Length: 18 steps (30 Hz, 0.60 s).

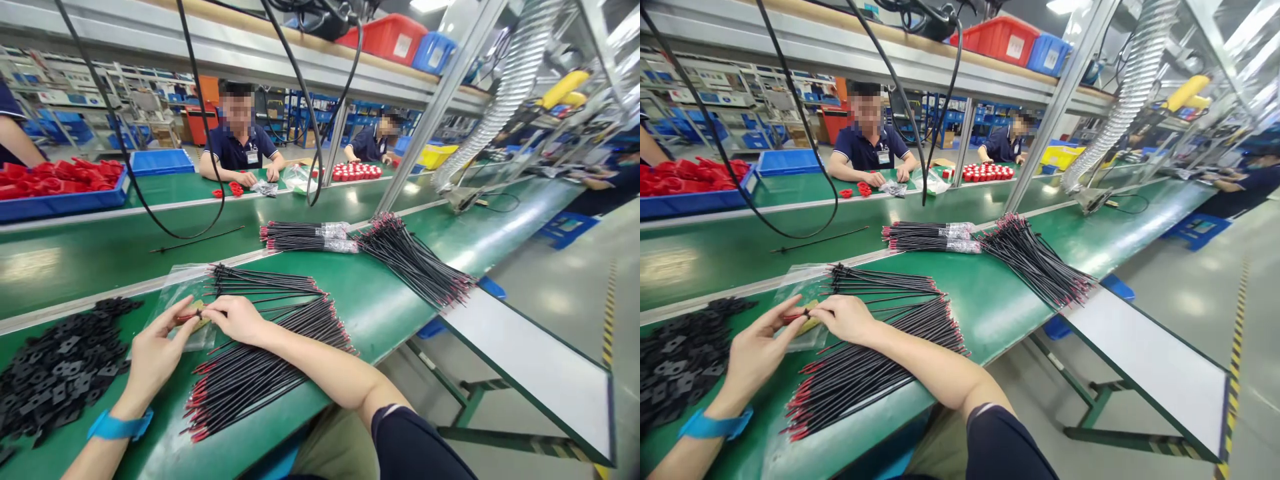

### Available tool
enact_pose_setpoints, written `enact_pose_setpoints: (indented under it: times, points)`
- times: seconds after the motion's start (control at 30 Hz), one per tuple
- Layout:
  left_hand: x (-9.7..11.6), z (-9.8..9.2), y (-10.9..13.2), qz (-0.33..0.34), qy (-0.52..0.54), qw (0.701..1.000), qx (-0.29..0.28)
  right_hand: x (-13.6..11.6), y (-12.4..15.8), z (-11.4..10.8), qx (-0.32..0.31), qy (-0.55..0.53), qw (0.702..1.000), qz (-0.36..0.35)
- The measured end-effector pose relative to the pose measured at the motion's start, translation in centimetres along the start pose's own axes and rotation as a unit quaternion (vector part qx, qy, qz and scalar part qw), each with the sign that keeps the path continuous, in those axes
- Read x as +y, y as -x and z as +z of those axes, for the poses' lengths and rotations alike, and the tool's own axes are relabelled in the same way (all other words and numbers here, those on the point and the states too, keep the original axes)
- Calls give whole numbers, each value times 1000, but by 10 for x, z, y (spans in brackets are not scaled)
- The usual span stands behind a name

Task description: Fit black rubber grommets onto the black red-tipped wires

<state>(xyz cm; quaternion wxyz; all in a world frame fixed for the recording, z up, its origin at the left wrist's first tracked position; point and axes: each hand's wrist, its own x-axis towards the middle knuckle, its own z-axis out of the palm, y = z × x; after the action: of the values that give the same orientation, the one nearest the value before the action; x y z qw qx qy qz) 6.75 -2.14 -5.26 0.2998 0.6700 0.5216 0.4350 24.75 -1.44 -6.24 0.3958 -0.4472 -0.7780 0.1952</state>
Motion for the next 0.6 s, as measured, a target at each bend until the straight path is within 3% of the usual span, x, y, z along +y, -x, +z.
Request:
enact_pose_setpoints:
  times: [0.13, 0.27, 0.37, 0.6]
  points:
    - [-4, 0, -5, -40, 74, 996, -4, 3, 2, 0, 7, 62, 998, -11]
    - [1, 5, -2, -17, 76, 997, -13, 3, 4, -4, -12, 84, 995, -47]
    - [5, 8, 0, 10, 91, 995, -40, 3, 4, -8, -15, 64, 997, -41]
    - [10, 8, -2, 62, 79, 994, -41, 8, -2, -10, -42, -47, 998, -5]
